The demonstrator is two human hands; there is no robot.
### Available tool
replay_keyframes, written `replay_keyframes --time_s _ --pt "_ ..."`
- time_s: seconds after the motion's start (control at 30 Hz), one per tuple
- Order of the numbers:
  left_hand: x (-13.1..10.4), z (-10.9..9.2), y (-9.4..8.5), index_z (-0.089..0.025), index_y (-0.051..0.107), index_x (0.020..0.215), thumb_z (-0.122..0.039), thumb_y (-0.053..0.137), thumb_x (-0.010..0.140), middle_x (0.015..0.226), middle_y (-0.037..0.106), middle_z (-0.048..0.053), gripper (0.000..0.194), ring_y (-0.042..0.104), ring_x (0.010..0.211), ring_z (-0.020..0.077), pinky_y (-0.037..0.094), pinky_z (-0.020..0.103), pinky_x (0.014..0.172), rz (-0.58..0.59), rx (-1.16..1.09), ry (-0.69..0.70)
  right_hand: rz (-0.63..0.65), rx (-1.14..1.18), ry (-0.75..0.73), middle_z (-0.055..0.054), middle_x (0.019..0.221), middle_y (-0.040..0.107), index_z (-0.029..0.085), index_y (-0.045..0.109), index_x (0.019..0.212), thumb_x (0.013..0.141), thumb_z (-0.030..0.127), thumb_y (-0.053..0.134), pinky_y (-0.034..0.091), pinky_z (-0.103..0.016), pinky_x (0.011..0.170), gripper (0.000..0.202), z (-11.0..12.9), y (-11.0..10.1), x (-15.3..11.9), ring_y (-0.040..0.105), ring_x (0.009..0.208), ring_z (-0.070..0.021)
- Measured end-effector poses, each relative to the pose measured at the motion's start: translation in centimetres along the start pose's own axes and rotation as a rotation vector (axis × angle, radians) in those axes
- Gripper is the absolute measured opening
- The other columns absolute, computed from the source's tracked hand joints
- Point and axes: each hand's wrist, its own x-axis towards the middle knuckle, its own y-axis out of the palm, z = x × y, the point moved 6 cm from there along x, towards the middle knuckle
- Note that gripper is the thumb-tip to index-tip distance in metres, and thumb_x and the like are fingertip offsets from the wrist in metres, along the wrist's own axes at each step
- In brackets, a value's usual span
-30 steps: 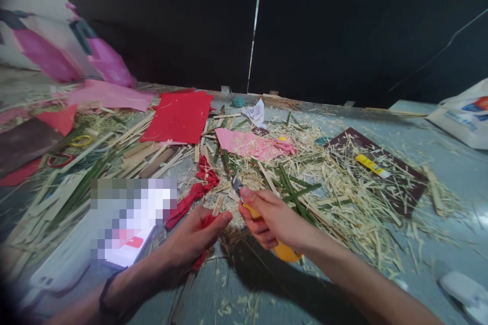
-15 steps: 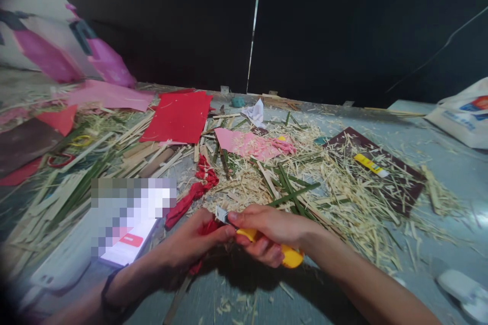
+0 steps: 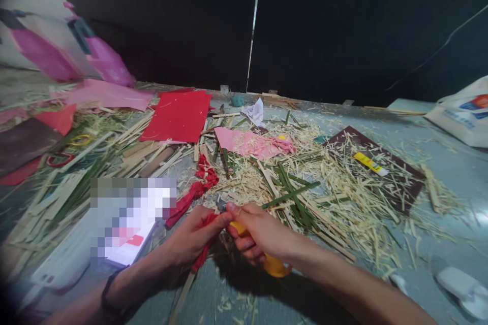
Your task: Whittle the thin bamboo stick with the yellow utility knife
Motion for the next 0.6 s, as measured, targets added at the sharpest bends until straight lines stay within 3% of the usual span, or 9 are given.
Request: replay_keyframes --time_s 0.2,0.43,0.5,0.6 --pt "-0.33 -0.7 -0.18 -0.021 0.036 0.055 -0.074 0.045 0.09 0.051 0.026 -0.008 0.064 0.025 0.048 0.0084 0.016 0.024 0.045 -0.061 0.042 0.011 -0.102 0.013 -0.06 0.012 0.046 0.027 0.023 0.039 0.075 0.09 0.075 0.049 0.017 -0.015 0.036 0.055 -0.12 0.59 -0.05 0.016 0.037 -0.005" --pt "-0.04 0.22 0.24 -0.019 0.046 0.059 -0.07 0.048 0.092 0.053 0.031 -0.007 0.061 0.027 0.05 0.0084 0.019 0.024 0.046 -0.017 -0.09 -0.023 -0.162 0.032 -0.079 0.011 0.045 0.031 0.023 0.04 0.076 0.09 0.075 0.049 0.018 -0.015 0.035 0.055 -0.59 0.22 0.51 0.02 0.035 -0.005" --pt "0.01 0.25 0.18 -0.018 0.052 0.062 -0.067 0.05 0.092 0.054 0.032 -0.007 0.058 0.026 0.05 0.0082 0.018 0.023 0.045 0.012 -0.146 -0.025 -0.07 0.077 -0.033 0.011 0.045 0.032 0.022 0.042 0.077 0.093 0.07 0.049 0.022 -0.015 0.034 0.051 -0.55 0.03 0.61 0.022 0.034 -0.0053" --pt "-0.14 -0.42 -0.14 -0.017 0.055 0.063 -0.062 0.061 0.088 0.054 0.032 -0.008 0.052 0.025 0.05 0.0078 0.017 0.023 0.045 0.08 -0.148 0.005 0.222 0.177 0.055 0.009 0.048 0.04 0.021 0.046 0.078 0.093 0.06 0.057 0.035 -0.016 0.036 0.043 -0.25 0.25 0.39 0.033 0.035 -0.0062"
